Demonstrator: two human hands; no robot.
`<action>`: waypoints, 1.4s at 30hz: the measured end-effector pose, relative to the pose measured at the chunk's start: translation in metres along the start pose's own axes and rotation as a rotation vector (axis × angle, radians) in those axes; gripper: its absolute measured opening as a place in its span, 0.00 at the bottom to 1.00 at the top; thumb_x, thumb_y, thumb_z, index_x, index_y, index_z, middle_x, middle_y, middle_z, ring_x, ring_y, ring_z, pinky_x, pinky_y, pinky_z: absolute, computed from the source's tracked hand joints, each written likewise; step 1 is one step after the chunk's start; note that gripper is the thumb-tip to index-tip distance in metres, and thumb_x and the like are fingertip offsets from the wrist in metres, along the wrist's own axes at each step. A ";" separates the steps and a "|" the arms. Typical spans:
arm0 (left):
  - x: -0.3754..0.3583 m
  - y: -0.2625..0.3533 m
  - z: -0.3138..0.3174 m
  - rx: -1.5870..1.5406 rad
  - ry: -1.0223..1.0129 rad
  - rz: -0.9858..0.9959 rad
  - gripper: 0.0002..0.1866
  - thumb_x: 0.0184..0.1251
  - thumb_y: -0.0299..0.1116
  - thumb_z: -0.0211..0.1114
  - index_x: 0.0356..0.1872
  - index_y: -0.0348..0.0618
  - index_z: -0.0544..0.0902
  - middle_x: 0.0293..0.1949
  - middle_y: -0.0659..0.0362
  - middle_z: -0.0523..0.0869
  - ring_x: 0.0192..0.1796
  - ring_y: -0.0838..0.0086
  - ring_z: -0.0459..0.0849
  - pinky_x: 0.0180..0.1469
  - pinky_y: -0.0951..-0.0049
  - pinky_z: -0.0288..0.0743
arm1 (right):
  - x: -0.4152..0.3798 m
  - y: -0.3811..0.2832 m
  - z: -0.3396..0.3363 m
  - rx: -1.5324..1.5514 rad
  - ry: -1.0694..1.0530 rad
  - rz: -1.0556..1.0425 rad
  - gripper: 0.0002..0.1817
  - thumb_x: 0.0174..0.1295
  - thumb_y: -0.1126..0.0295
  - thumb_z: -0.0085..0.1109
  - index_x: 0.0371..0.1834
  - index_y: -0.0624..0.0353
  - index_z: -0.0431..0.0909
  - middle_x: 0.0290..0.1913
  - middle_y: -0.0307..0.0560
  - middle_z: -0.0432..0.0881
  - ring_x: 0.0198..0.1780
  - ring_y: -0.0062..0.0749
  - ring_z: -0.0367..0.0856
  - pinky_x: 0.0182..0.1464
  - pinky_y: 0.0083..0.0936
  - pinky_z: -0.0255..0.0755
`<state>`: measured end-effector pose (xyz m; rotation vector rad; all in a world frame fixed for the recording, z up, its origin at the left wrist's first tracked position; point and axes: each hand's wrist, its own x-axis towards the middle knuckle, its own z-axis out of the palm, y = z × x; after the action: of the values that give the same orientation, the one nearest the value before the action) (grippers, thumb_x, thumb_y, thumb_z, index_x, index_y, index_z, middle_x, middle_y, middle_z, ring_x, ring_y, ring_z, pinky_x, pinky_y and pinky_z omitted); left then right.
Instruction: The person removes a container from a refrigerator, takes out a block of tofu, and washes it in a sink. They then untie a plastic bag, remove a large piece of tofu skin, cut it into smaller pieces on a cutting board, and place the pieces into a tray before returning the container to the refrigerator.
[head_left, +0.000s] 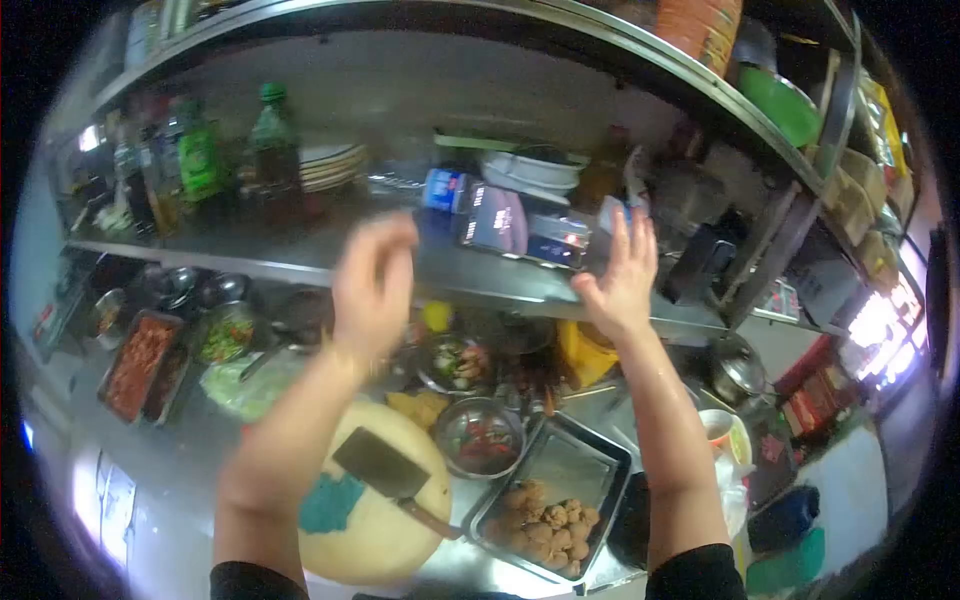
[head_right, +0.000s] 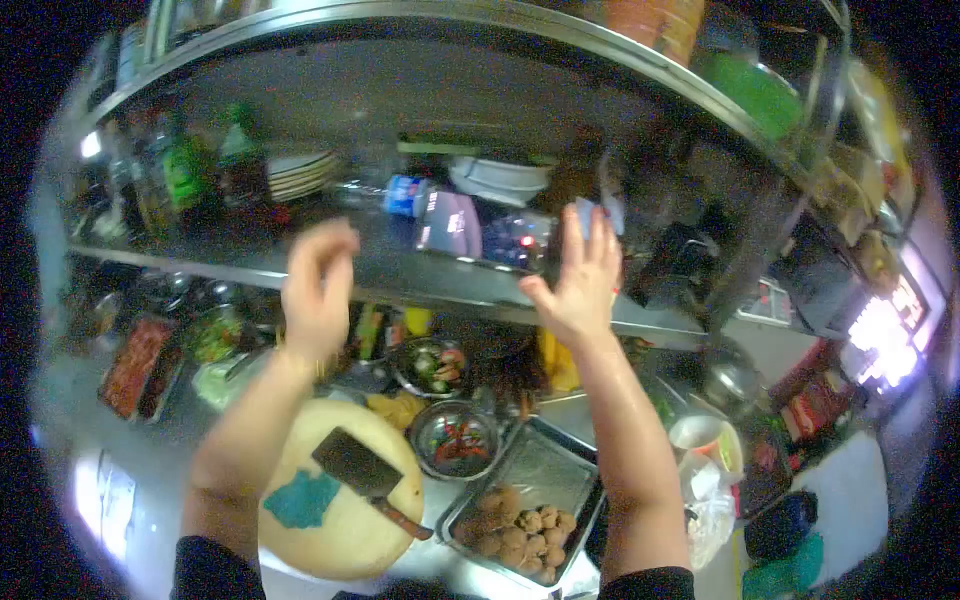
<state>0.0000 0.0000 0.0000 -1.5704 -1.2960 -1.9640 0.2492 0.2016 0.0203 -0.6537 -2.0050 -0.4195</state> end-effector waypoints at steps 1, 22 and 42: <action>-0.035 0.015 -0.022 0.149 -0.071 0.040 0.08 0.65 0.20 0.59 0.45 0.35 0.80 0.43 0.52 0.84 0.48 0.66 0.82 0.54 0.69 0.74 | 0.004 0.003 0.003 0.007 0.032 -0.021 0.56 0.48 0.29 0.57 0.77 0.52 0.54 0.77 0.62 0.50 0.77 0.57 0.44 0.75 0.52 0.39; -0.572 -0.055 -0.596 0.240 0.835 -1.419 0.23 0.65 0.27 0.57 0.62 0.50 0.69 0.43 0.57 0.81 0.39 0.74 0.78 0.34 0.71 0.73 | -0.457 -0.405 -0.178 -0.181 -0.737 0.211 0.41 0.55 0.56 0.61 0.71 0.57 0.59 0.74 0.62 0.55 0.76 0.57 0.48 0.74 0.59 0.36; -0.627 -0.059 -0.731 0.354 -0.081 -1.212 0.28 0.63 0.22 0.58 0.65 0.36 0.63 0.58 0.48 0.74 0.58 0.63 0.74 0.65 0.66 0.64 | -0.575 -0.712 -0.425 -0.286 -1.238 0.600 0.33 0.56 0.49 0.64 0.66 0.43 0.69 0.69 0.49 0.65 0.74 0.50 0.55 0.73 0.63 0.39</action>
<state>-0.2693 -0.7241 -0.5785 -0.6675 -2.8507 -1.9571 0.3454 -0.7525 -0.2928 -1.9726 -2.6731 0.1485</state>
